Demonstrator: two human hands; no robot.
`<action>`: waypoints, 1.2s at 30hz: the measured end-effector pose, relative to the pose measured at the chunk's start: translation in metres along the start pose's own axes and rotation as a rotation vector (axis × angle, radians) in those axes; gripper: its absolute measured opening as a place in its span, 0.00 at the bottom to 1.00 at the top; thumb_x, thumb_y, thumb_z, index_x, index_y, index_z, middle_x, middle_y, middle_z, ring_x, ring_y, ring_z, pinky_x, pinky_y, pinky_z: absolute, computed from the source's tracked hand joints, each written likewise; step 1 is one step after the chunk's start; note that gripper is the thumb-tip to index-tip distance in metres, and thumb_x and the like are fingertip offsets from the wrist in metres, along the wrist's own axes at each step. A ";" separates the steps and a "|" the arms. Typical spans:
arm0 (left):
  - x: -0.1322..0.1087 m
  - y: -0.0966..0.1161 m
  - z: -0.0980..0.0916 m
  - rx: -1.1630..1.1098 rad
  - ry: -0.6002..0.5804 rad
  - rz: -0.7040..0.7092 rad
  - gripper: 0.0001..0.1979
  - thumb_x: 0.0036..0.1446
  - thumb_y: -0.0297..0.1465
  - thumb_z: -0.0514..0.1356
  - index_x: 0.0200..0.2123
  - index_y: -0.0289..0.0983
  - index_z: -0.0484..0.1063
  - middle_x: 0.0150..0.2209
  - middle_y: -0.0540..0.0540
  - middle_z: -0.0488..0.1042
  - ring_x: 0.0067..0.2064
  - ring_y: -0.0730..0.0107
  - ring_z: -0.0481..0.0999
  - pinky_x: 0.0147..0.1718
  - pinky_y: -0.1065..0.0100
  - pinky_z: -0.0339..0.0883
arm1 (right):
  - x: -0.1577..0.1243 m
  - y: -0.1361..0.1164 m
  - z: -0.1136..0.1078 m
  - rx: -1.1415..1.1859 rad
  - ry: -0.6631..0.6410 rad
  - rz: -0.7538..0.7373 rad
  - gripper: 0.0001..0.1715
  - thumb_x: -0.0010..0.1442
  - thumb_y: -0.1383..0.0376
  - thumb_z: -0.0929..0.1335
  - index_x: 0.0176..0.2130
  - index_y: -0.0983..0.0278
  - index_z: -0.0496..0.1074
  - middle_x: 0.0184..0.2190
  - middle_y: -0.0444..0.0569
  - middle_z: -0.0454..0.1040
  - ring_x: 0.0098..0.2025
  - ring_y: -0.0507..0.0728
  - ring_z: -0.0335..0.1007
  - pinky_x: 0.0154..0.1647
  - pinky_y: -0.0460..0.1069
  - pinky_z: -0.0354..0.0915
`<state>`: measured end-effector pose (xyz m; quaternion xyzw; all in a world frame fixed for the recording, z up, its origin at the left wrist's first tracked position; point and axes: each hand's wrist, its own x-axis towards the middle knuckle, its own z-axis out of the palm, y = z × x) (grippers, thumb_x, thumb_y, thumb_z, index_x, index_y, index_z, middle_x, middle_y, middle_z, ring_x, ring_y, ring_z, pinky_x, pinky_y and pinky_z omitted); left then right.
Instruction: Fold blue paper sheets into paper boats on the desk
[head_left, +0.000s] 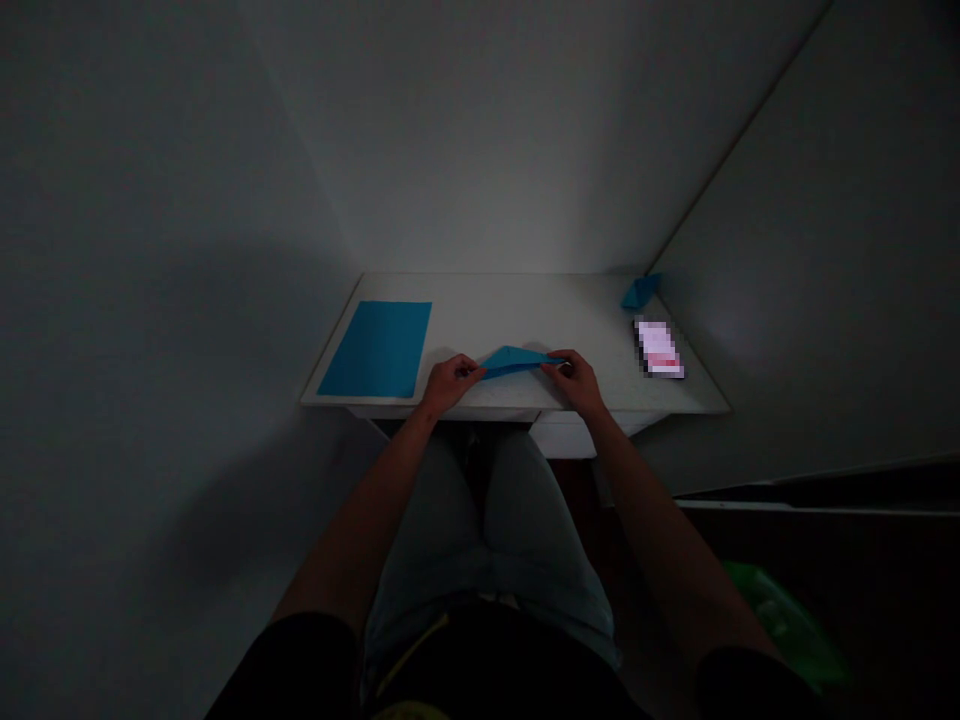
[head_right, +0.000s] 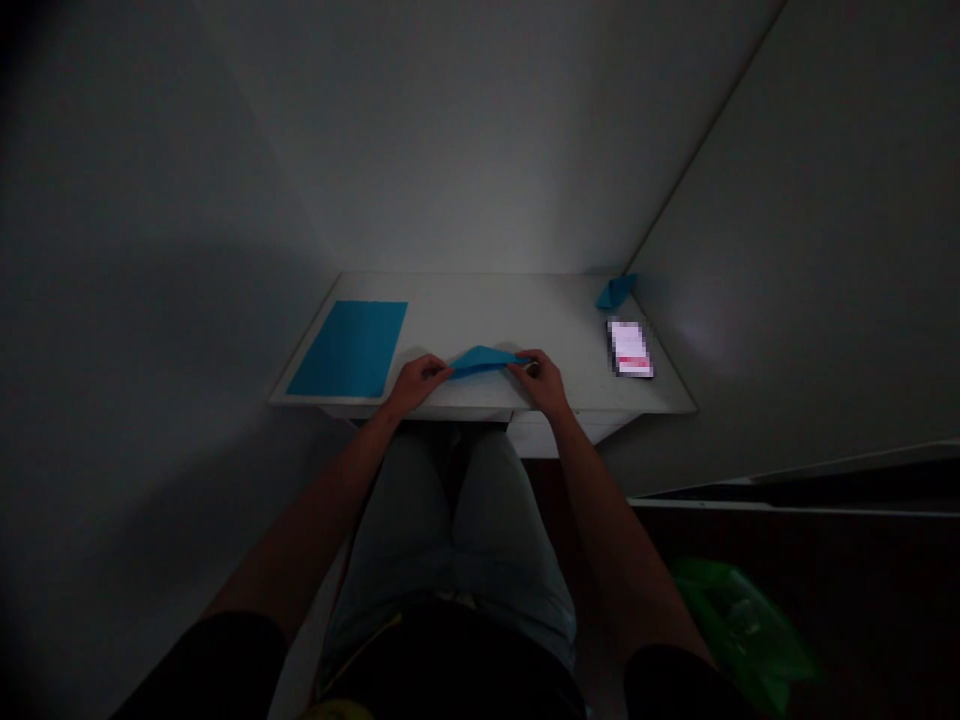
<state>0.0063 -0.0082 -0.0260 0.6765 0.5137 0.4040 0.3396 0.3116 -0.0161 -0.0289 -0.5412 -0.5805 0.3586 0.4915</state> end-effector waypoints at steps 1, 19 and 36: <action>-0.001 0.001 0.001 -0.003 0.003 0.004 0.14 0.61 0.45 0.66 0.35 0.40 0.78 0.35 0.47 0.82 0.38 0.64 0.80 0.43 0.63 0.72 | 0.000 0.000 0.001 -0.008 0.008 -0.005 0.30 0.53 0.43 0.77 0.46 0.60 0.76 0.27 0.43 0.74 0.24 0.52 0.61 0.24 0.48 0.58; -0.002 0.002 0.002 0.181 0.141 0.109 0.25 0.50 0.34 0.75 0.52 0.39 0.75 0.48 0.44 0.76 0.47 0.61 0.77 0.48 0.59 0.71 | 0.001 -0.004 0.034 -0.539 -0.191 -0.559 0.10 0.68 0.62 0.71 0.47 0.57 0.81 0.47 0.54 0.77 0.51 0.64 0.73 0.53 0.59 0.69; -0.001 0.010 0.002 0.213 0.006 0.060 0.16 0.64 0.35 0.67 0.54 0.45 0.79 0.43 0.46 0.81 0.43 0.61 0.79 0.56 0.56 0.68 | 0.008 -0.004 0.031 -0.548 -0.205 -0.301 0.16 0.68 0.59 0.70 0.53 0.58 0.80 0.42 0.51 0.82 0.41 0.61 0.76 0.47 0.56 0.66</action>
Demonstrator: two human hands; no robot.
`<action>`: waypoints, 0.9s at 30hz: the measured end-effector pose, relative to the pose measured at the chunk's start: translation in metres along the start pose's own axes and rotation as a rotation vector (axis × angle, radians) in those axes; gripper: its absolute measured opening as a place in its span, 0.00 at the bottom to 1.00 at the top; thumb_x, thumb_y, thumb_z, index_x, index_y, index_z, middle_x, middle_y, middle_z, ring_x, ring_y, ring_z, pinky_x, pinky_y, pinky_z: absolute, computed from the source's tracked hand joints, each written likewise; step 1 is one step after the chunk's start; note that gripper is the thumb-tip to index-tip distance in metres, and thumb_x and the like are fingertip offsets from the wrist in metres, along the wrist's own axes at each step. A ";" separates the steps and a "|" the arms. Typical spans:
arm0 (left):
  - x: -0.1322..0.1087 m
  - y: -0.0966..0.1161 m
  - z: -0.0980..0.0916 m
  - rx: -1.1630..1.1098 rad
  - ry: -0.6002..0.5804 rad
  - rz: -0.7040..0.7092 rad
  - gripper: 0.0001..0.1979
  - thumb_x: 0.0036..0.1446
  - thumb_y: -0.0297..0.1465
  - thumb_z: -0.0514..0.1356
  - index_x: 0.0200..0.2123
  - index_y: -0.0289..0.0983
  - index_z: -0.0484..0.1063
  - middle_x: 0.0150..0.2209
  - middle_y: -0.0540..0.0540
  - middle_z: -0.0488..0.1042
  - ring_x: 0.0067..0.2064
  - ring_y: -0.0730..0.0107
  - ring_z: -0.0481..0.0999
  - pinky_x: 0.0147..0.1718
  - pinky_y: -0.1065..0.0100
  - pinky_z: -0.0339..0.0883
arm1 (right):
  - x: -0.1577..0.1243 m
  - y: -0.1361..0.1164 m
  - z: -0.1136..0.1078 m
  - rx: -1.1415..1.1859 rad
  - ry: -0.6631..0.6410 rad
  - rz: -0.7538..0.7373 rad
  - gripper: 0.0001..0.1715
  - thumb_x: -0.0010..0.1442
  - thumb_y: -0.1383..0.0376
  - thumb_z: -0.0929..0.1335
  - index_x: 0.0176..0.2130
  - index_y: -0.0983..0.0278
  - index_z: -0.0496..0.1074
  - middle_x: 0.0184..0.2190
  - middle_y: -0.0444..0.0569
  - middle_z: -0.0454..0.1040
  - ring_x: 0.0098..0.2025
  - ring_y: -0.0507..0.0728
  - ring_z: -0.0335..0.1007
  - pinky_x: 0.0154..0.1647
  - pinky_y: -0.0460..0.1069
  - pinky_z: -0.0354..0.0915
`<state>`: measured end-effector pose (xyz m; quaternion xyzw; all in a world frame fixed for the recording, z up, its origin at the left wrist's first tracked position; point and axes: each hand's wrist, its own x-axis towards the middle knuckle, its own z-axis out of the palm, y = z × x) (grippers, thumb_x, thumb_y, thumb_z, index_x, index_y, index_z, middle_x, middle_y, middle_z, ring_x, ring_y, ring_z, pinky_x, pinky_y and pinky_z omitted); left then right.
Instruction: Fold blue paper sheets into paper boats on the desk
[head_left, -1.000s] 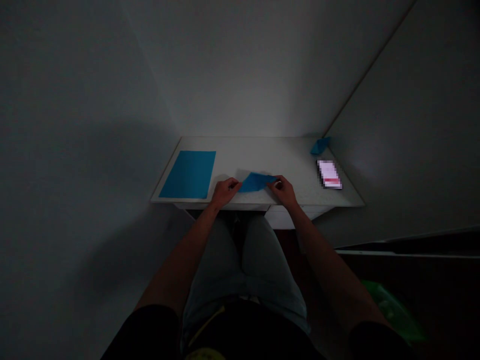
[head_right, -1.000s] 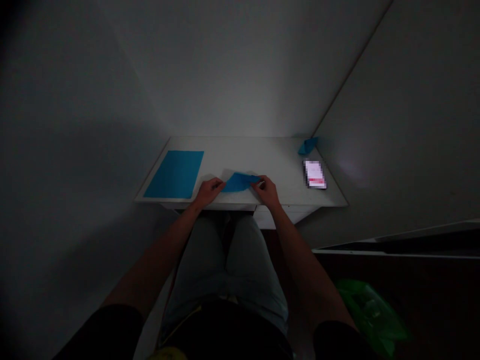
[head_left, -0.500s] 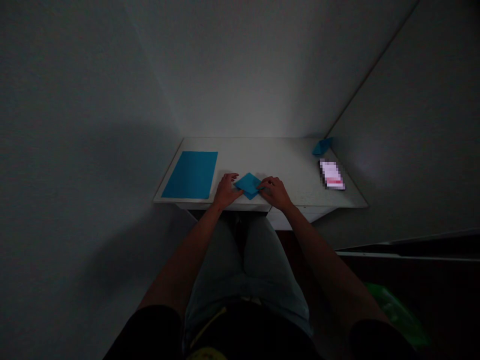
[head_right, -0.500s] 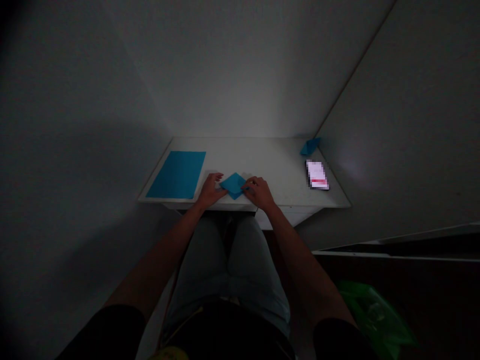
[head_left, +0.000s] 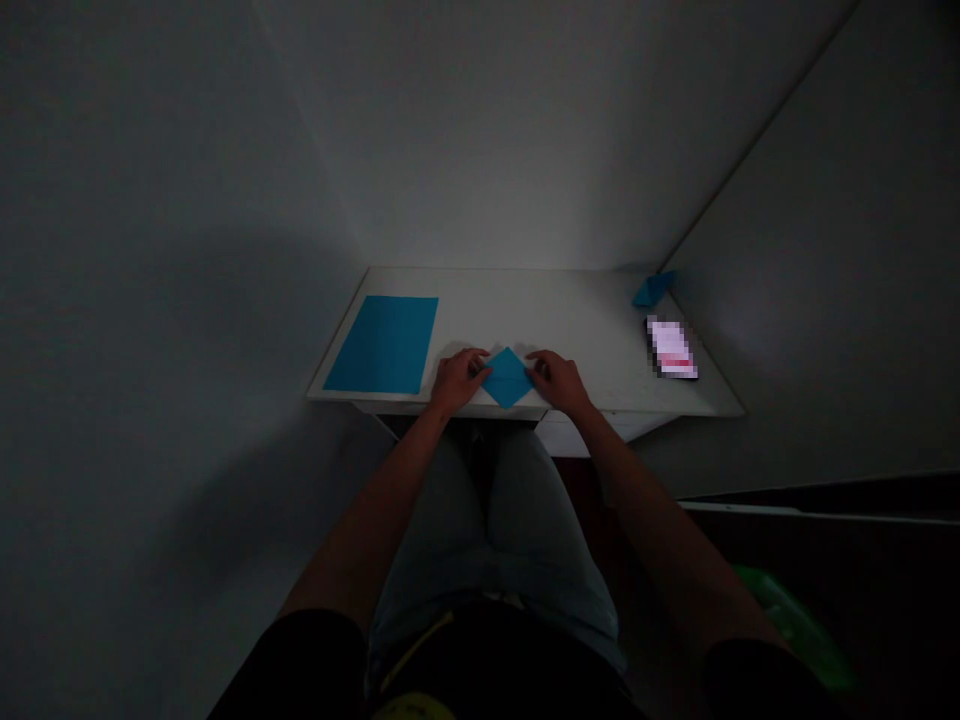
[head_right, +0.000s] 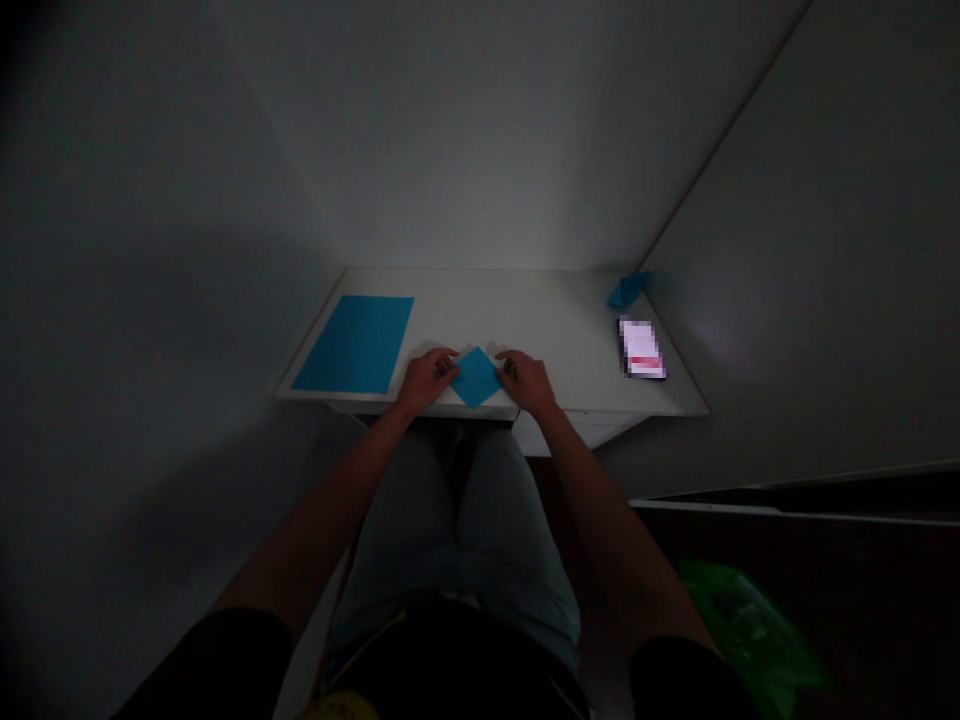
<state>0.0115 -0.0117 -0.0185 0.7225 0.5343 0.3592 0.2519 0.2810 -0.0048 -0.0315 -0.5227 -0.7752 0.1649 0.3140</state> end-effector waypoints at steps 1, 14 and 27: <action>0.000 0.001 0.000 0.005 0.003 -0.007 0.16 0.63 0.34 0.67 0.54 0.45 0.80 0.46 0.46 0.80 0.42 0.62 0.79 0.56 0.56 0.68 | -0.001 -0.002 0.000 -0.028 -0.002 -0.030 0.19 0.68 0.60 0.69 0.57 0.59 0.78 0.45 0.53 0.81 0.44 0.63 0.76 0.49 0.57 0.66; -0.009 0.009 -0.002 0.190 -0.153 0.179 0.15 0.65 0.38 0.65 0.53 0.51 0.83 0.60 0.49 0.80 0.62 0.50 0.70 0.64 0.46 0.57 | -0.039 -0.016 -0.014 -0.227 -0.206 -0.291 0.42 0.62 0.45 0.75 0.68 0.57 0.71 0.65 0.58 0.74 0.63 0.71 0.67 0.61 0.64 0.59; -0.002 -0.004 -0.003 -0.382 -0.034 -0.038 0.23 0.67 0.52 0.59 0.47 0.39 0.81 0.52 0.41 0.84 0.57 0.56 0.81 0.61 0.56 0.70 | -0.011 -0.031 -0.013 0.383 0.000 0.078 0.18 0.67 0.48 0.68 0.46 0.58 0.77 0.35 0.47 0.81 0.35 0.59 0.76 0.41 0.53 0.70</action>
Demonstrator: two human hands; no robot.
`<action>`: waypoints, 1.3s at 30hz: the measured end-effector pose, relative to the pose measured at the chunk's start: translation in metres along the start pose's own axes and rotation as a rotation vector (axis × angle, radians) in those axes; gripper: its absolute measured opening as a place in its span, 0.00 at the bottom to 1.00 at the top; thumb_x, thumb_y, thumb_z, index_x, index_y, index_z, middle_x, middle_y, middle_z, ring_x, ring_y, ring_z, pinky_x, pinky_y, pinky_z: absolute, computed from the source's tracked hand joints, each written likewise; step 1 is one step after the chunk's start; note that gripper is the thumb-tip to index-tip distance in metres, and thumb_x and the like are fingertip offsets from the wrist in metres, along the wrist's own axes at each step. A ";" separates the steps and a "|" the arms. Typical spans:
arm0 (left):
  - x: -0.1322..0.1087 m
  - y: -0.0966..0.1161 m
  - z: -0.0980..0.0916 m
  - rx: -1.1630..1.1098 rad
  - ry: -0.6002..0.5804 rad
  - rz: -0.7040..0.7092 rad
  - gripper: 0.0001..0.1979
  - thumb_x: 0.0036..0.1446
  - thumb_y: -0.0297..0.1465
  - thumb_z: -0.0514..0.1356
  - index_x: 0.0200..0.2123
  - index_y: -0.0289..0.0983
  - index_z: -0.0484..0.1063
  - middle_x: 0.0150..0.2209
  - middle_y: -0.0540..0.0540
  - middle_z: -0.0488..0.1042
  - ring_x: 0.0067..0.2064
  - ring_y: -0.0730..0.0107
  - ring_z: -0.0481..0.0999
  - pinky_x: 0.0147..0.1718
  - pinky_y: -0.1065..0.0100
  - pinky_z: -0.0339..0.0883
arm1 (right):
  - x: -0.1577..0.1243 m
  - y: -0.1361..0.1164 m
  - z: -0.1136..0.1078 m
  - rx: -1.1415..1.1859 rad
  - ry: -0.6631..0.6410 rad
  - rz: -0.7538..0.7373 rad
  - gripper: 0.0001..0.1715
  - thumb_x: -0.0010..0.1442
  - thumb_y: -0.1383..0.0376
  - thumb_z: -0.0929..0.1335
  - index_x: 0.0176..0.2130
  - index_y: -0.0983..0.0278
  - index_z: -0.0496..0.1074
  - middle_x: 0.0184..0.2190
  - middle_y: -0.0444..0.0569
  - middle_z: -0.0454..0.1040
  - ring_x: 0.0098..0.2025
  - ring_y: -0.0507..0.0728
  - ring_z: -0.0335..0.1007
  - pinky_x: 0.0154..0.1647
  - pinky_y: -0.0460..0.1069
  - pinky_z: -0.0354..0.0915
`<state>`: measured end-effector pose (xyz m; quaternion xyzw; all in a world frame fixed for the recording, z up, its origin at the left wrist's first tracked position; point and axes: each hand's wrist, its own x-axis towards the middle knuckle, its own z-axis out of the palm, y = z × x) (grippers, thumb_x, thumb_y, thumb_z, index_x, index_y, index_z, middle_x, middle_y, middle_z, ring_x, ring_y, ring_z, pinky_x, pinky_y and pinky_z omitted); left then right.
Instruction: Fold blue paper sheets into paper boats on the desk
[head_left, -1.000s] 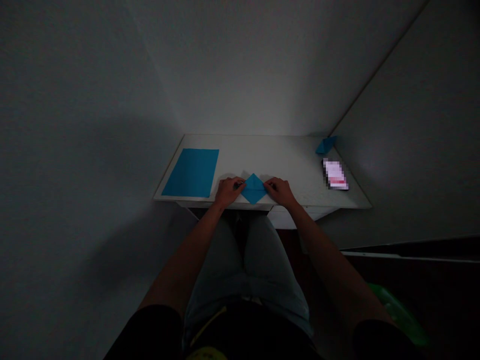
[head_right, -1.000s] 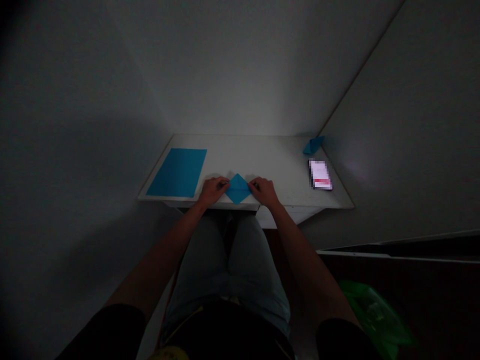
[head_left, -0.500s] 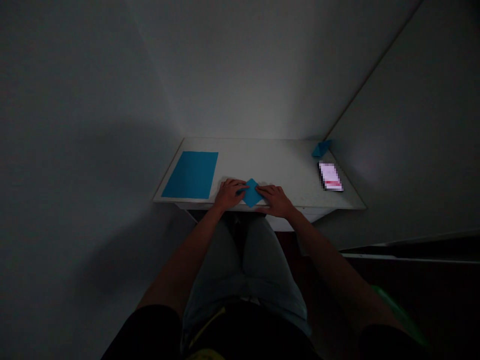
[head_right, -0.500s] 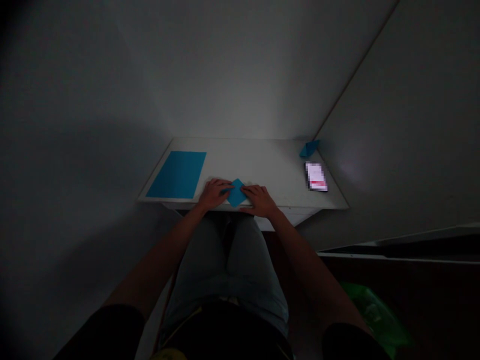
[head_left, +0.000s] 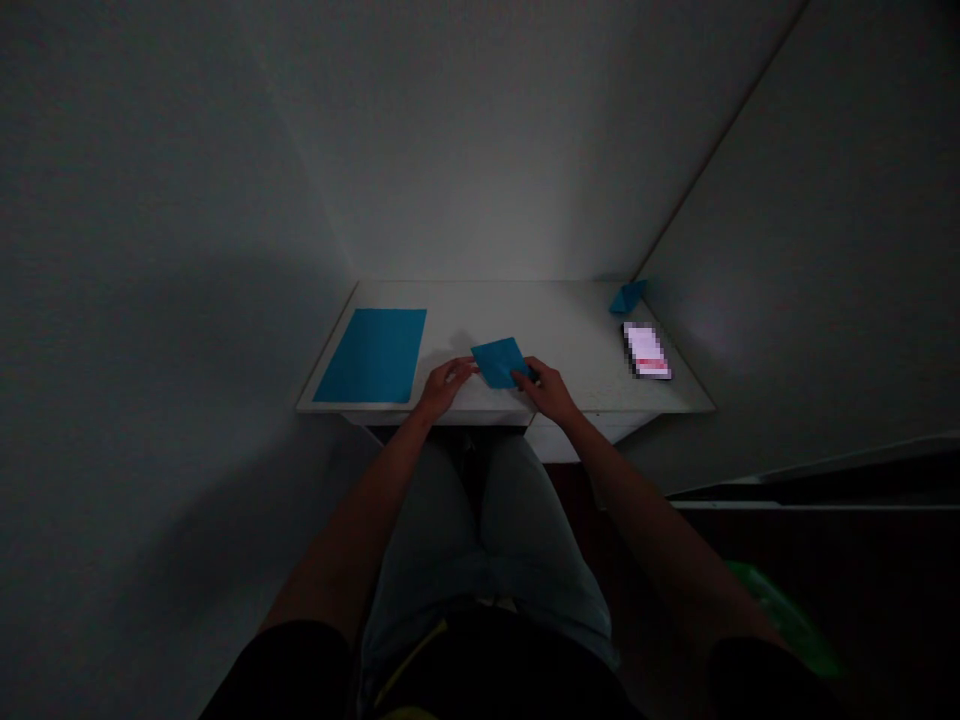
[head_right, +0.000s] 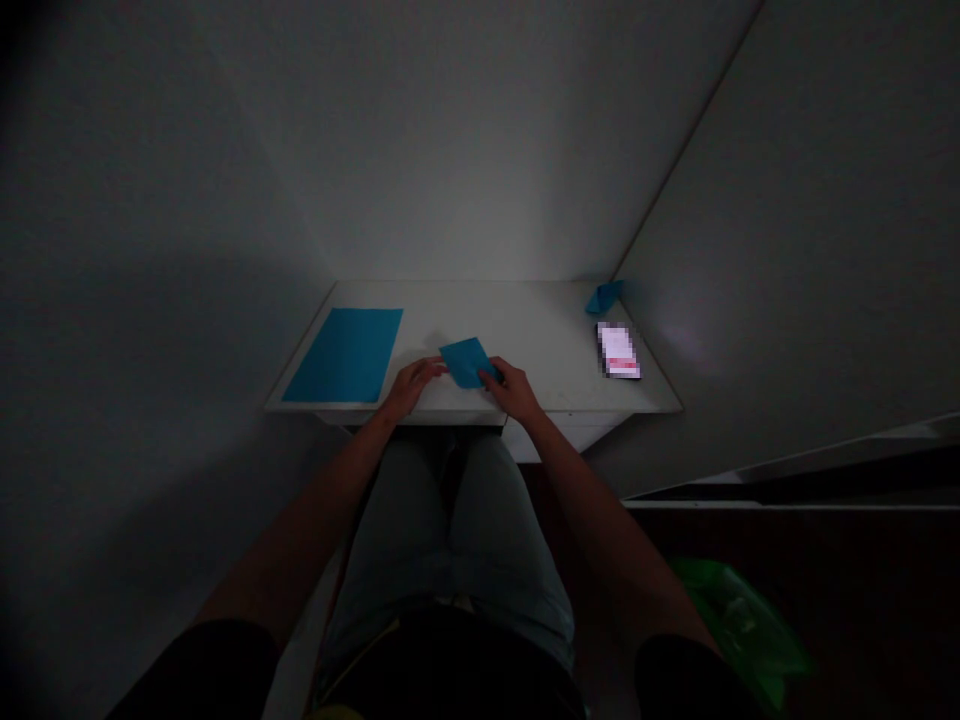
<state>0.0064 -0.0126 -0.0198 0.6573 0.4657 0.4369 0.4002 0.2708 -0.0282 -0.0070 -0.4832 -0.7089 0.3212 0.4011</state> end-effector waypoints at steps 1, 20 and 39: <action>0.001 0.000 0.001 -0.022 0.035 -0.005 0.23 0.65 0.52 0.62 0.49 0.39 0.80 0.52 0.40 0.83 0.55 0.57 0.81 0.59 0.57 0.72 | 0.006 0.002 0.001 0.063 0.011 0.018 0.19 0.66 0.47 0.69 0.46 0.58 0.76 0.34 0.46 0.80 0.33 0.58 0.75 0.39 0.53 0.71; 0.010 -0.013 0.002 0.042 0.076 -0.025 0.14 0.59 0.44 0.67 0.39 0.39 0.78 0.40 0.46 0.80 0.42 0.64 0.79 0.49 0.62 0.74 | 0.018 0.024 0.008 0.213 -0.011 0.030 0.24 0.62 0.44 0.71 0.47 0.58 0.75 0.39 0.47 0.78 0.38 0.58 0.74 0.42 0.54 0.73; 0.008 -0.013 0.002 0.117 -0.045 -0.063 0.26 0.49 0.44 0.73 0.50 0.41 0.78 0.35 0.50 0.79 0.37 0.64 0.79 0.42 0.63 0.73 | 0.024 0.035 0.016 0.236 0.115 0.049 0.22 0.59 0.46 0.72 0.43 0.59 0.74 0.36 0.46 0.77 0.36 0.56 0.72 0.41 0.51 0.70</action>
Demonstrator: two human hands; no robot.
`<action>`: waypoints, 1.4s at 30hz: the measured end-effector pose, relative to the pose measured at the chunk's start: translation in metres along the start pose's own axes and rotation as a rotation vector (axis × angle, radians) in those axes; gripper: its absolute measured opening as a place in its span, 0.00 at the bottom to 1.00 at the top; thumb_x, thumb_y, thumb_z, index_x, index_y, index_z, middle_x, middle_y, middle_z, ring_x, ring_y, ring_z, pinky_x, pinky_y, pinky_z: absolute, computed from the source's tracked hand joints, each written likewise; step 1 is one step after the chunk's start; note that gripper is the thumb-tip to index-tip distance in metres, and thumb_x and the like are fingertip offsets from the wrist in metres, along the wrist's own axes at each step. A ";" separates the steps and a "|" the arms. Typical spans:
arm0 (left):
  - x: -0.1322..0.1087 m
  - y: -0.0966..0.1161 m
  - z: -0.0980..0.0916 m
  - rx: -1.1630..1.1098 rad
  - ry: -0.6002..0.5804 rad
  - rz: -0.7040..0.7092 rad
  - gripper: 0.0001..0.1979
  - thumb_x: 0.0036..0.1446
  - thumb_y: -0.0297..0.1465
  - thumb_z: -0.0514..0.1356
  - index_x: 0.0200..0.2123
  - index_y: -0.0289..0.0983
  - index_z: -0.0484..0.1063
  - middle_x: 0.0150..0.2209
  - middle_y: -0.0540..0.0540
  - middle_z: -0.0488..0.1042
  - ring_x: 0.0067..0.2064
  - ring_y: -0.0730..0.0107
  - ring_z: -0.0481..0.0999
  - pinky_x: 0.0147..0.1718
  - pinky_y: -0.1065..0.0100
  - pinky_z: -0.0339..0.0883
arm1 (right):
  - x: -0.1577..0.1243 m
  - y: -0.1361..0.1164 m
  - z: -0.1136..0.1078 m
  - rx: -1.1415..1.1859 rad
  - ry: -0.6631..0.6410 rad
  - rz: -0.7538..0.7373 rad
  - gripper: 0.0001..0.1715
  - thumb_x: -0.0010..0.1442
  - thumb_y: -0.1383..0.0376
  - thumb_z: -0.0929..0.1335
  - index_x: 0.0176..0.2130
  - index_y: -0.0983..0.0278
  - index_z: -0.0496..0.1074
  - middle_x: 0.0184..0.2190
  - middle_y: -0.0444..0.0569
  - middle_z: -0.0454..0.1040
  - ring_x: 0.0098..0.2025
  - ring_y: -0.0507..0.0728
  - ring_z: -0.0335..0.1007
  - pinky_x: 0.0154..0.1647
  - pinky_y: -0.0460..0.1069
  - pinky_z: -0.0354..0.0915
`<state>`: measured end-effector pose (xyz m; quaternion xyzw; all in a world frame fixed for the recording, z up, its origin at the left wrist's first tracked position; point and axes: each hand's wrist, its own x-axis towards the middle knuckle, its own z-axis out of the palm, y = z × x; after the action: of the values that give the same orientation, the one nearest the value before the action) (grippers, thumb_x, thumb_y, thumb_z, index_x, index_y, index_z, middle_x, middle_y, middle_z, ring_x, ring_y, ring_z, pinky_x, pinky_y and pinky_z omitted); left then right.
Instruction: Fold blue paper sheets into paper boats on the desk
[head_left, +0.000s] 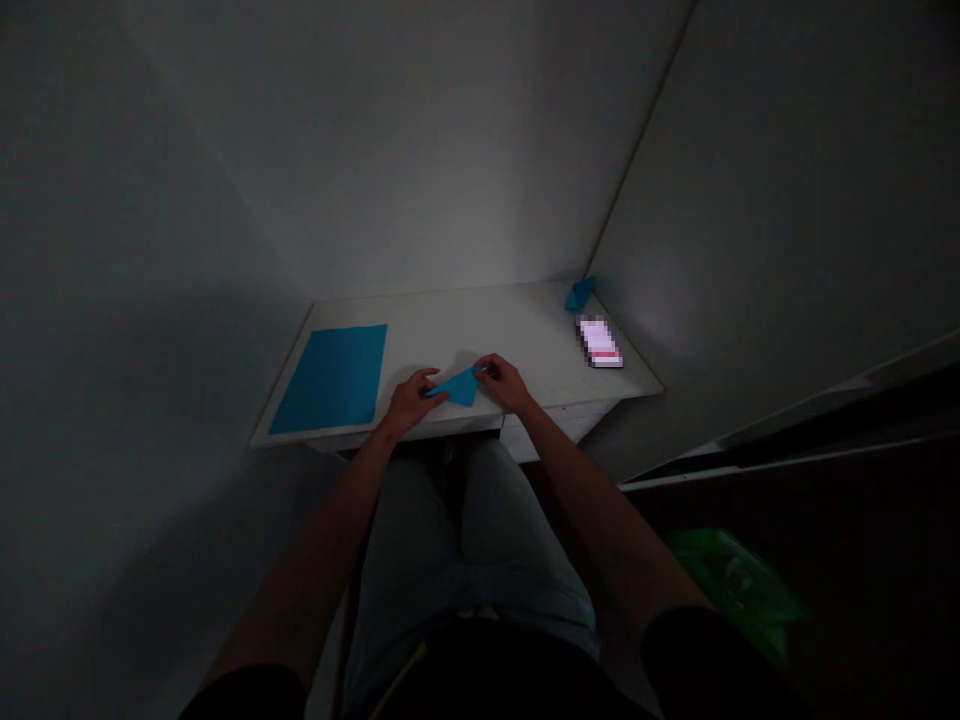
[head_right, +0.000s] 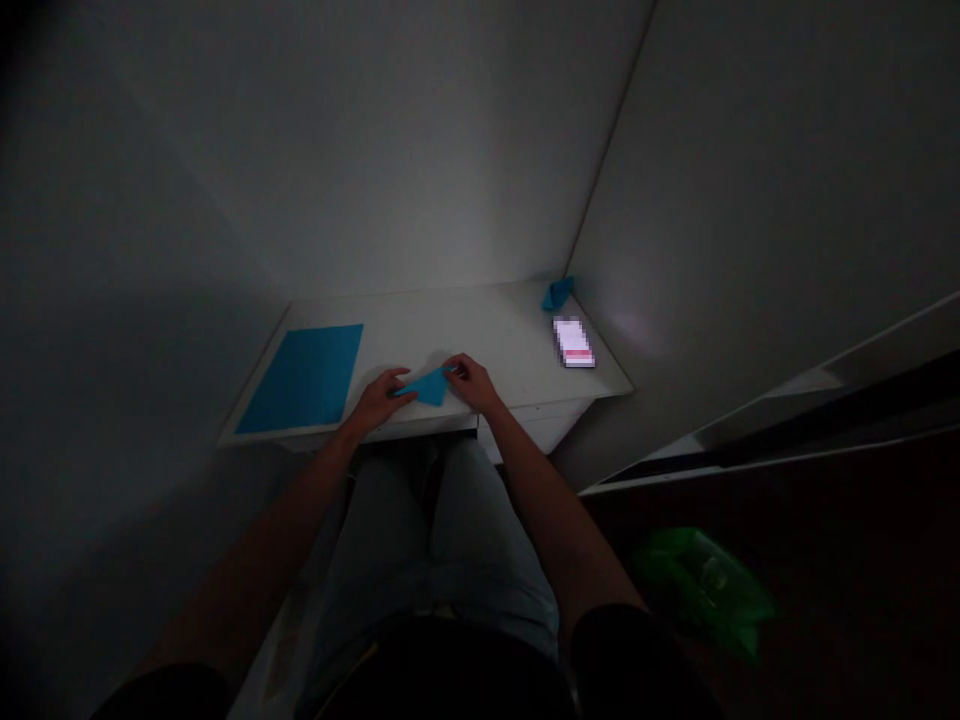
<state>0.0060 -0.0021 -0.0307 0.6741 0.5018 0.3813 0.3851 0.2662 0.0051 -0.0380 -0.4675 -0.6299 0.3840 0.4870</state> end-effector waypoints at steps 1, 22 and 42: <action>0.001 0.001 0.002 0.006 -0.013 0.010 0.24 0.51 0.44 0.72 0.49 0.41 0.78 0.36 0.49 0.80 0.39 0.64 0.79 0.44 0.63 0.73 | 0.000 0.000 0.001 0.008 0.028 -0.007 0.22 0.59 0.46 0.72 0.44 0.59 0.73 0.38 0.46 0.77 0.37 0.55 0.72 0.40 0.51 0.70; 0.008 0.025 0.057 -0.282 -0.052 0.124 0.15 0.56 0.43 0.70 0.36 0.38 0.75 0.49 0.41 0.80 0.49 0.62 0.82 0.54 0.57 0.75 | -0.005 -0.006 0.001 -0.025 -0.039 0.018 0.42 0.63 0.46 0.73 0.67 0.64 0.67 0.37 0.47 0.77 0.35 0.55 0.72 0.39 0.51 0.69; 0.006 0.028 0.058 -0.265 0.007 0.031 0.20 0.58 0.44 0.69 0.49 0.39 0.77 0.51 0.41 0.81 0.48 0.60 0.82 0.52 0.59 0.75 | -0.005 -0.010 0.002 -0.067 -0.019 0.030 0.43 0.61 0.43 0.73 0.66 0.63 0.68 0.35 0.46 0.78 0.33 0.56 0.71 0.36 0.51 0.69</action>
<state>0.0701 -0.0103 -0.0283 0.6236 0.4380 0.4525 0.4632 0.2630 -0.0026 -0.0300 -0.4893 -0.6397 0.3744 0.4595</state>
